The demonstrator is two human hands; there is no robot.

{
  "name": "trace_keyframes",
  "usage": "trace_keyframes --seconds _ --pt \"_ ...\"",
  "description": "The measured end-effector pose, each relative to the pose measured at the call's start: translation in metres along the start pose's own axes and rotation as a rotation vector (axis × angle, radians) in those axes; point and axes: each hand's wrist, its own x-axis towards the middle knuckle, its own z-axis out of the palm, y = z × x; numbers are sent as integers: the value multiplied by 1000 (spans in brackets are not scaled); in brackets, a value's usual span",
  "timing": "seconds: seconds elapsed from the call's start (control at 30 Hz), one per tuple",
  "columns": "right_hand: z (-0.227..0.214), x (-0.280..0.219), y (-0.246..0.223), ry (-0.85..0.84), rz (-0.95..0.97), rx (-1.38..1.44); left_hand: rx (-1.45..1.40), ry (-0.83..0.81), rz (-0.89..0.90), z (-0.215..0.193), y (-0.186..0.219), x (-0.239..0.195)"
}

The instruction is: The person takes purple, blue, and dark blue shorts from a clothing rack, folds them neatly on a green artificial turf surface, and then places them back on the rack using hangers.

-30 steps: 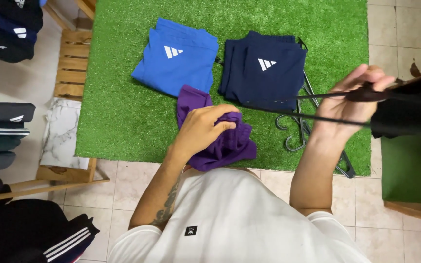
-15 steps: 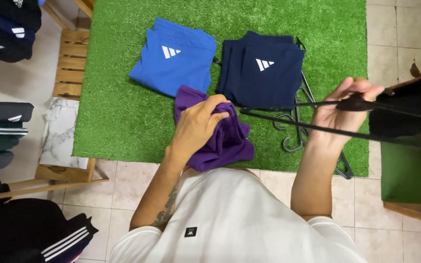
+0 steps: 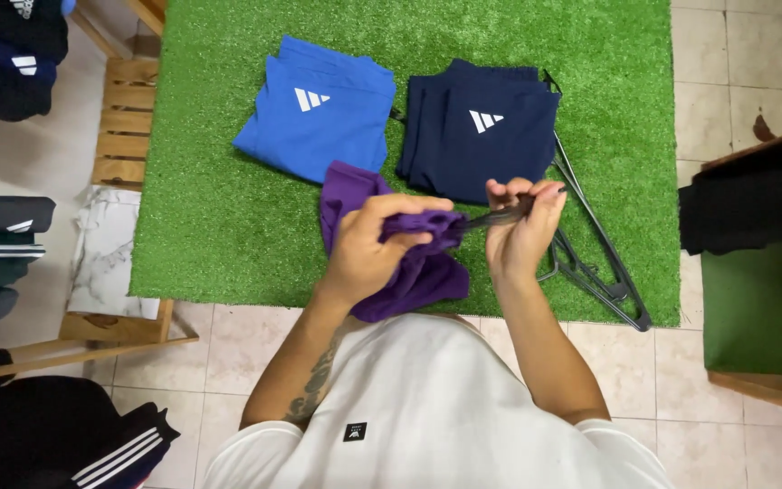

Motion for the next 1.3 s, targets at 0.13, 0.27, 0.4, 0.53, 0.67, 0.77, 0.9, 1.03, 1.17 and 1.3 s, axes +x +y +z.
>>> trace_keyframes --seconds 0.13,0.27,0.4,0.53,0.67,0.77,0.9,1.03,1.17,1.3 --pt "-23 3 4 -36 -100 -112 27 91 4 -29 22 3" --pt "-26 2 10 -132 -215 -202 -11 104 65 -43 27 0" --pt "-36 -4 24 -405 -172 -279 -179 178 61 -48 23 -10" --pt "-1 -41 19 -551 -153 -377 -151 205 54 -64 17 -19" --pt "8 -59 31 -555 -94 -218 -129 250 14 -78 15 -25" --pt "22 -68 30 -583 -77 -114 -116 287 13 -90 4 -36" --pt "-3 -55 41 -690 -180 -168 -125 381 55 -107 12 -31" --pt "12 -61 15 -707 -254 -411 -76 376 109 -146 6 -40" --pt "-2 -57 13 -806 -236 -599 -118 322 83 -162 7 -41" --pt "19 -72 -8 -838 -253 -827 72 200 -9 -169 4 -39"
